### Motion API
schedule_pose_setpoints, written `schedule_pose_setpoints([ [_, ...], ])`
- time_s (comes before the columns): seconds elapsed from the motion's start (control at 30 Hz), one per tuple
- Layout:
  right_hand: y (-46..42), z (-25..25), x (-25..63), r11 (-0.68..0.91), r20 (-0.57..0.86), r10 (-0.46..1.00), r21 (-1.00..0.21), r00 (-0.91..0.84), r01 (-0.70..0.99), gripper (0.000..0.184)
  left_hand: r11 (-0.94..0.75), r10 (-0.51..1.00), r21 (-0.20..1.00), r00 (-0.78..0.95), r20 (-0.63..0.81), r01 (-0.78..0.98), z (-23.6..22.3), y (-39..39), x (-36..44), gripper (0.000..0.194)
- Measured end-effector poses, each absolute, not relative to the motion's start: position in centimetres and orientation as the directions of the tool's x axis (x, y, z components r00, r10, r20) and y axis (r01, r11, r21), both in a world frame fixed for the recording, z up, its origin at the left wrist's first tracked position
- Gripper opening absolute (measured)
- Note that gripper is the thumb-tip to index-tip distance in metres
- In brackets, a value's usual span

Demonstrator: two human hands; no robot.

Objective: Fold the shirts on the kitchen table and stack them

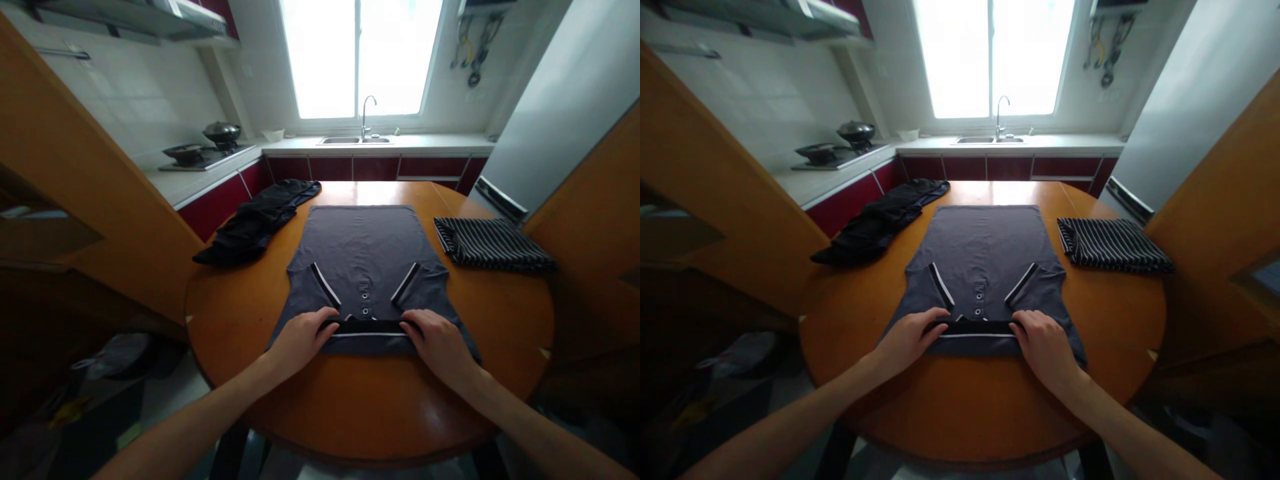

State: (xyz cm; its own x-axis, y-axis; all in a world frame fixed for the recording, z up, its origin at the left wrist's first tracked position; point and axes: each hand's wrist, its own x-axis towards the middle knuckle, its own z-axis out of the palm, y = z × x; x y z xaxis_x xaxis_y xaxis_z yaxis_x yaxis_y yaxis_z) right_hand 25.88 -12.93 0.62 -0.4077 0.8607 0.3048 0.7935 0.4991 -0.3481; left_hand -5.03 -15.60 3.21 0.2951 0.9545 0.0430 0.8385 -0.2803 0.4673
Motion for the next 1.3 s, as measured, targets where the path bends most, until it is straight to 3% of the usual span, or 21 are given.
schedule_pose_setpoints([
  [0.1,-12.9,0.4,26.0,0.5,0.325,0.854,-0.296,-0.407,0.814,0.022,-0.238,0.971,0.34,0.236,0.046,0.91,3.0,-15.4,-5.2,0.03],
  [0.2,-12.8,0.3,25.9,0.508,0.372,0.834,-0.23,-0.407,0.83,0.023,-0.286,0.955,0.222,0.257,0.15,0.932,3.3,-15.5,-5.1,0.028],
  [0.3,-13.2,0.8,25.6,0.485,0.426,0.82,-0.162,-0.382,0.859,0.024,-0.45,0.875,0.146,0.401,0.272,0.881,4.0,-16.4,-4.3,0.03],
  [0.37,-13.8,1.3,25.0,0.496,0.466,0.802,-0.169,-0.374,0.852,0.026,-0.59,0.794,0.12,0.546,0.266,0.799,4.3,-17.2,-3.4,0.042],
  [0.5,-15.8,1.6,23.3,0.68,0.475,0.699,-0.213,-0.534,0.701,0.043,-0.738,0.675,0.131,0.72,0.159,0.662,3.7,-18.0,-1.6,0.066],
  [0.6,-16.9,1.0,22.2,0.774,0.39,0.626,-0.203,-0.675,0.6,0.063,-0.726,0.686,0.164,0.718,0.116,0.668,2.8,-17.7,-1.3,0.076],
  [0.7,-17.2,0.2,21.9,0.767,0.325,0.64,-0.222,-0.696,0.602,0.076,-0.715,0.695,0.19,0.712,0.097,0.673,2.5,-17.2,-1.5,0.08],
  [1.3,-15.9,0.1,25.4,0.731,0.238,0.682,-0.231,-0.692,0.642,0.073,-0.712,0.698,0.181,0.712,0.074,0.679,2.5,-17.7,-2.6,0.077],
])
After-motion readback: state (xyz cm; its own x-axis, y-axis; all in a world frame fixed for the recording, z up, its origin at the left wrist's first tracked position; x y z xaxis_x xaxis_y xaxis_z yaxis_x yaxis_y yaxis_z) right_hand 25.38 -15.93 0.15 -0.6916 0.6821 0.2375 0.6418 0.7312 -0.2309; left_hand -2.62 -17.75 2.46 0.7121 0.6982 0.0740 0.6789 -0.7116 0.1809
